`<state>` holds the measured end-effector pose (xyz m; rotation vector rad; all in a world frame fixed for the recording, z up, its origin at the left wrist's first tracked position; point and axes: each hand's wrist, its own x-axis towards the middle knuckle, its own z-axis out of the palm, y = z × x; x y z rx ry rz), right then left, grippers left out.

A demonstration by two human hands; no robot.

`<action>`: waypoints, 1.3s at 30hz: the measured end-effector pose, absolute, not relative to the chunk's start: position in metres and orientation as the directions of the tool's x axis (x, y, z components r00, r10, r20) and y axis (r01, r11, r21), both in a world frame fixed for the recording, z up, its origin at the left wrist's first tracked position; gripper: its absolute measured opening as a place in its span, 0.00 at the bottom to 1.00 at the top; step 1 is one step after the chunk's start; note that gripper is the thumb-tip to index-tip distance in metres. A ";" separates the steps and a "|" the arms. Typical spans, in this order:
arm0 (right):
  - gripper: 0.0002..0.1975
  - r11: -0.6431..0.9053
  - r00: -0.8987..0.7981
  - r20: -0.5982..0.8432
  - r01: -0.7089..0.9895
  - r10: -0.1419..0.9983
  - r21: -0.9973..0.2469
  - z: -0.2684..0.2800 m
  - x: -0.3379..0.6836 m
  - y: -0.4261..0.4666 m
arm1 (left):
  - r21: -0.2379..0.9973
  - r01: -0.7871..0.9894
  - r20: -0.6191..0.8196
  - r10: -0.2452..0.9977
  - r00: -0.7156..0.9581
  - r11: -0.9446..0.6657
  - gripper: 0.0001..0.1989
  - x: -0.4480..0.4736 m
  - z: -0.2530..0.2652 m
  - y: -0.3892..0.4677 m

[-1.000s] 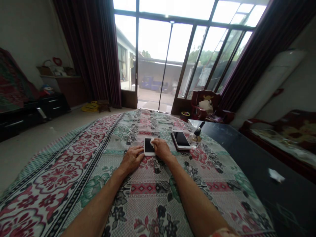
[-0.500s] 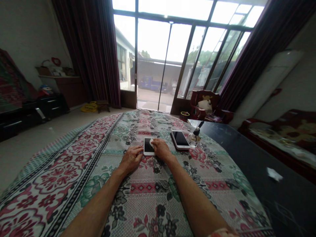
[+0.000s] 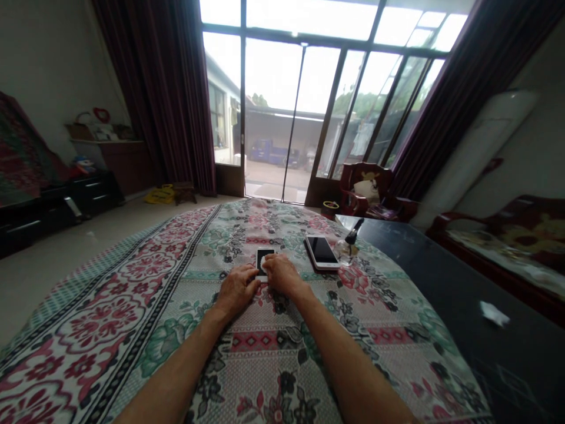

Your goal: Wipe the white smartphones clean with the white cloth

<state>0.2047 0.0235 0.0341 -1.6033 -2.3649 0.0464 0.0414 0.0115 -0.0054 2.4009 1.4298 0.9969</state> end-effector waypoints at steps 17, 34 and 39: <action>0.12 0.301 -0.248 0.209 0.913 0.946 -0.275 0.039 0.189 0.014 | 0.364 0.844 0.429 0.875 0.223 -0.394 0.22 0.051 0.003 0.005; 0.14 0.283 -0.221 0.221 0.908 0.950 -0.308 0.036 0.199 0.020 | 0.393 0.788 0.330 0.873 0.359 -0.473 0.23 0.016 0.011 0.023; 0.16 0.287 -0.231 0.194 0.892 0.954 -0.349 0.035 0.201 0.023 | 0.364 0.803 0.345 0.869 0.355 -0.473 0.19 0.019 0.013 0.024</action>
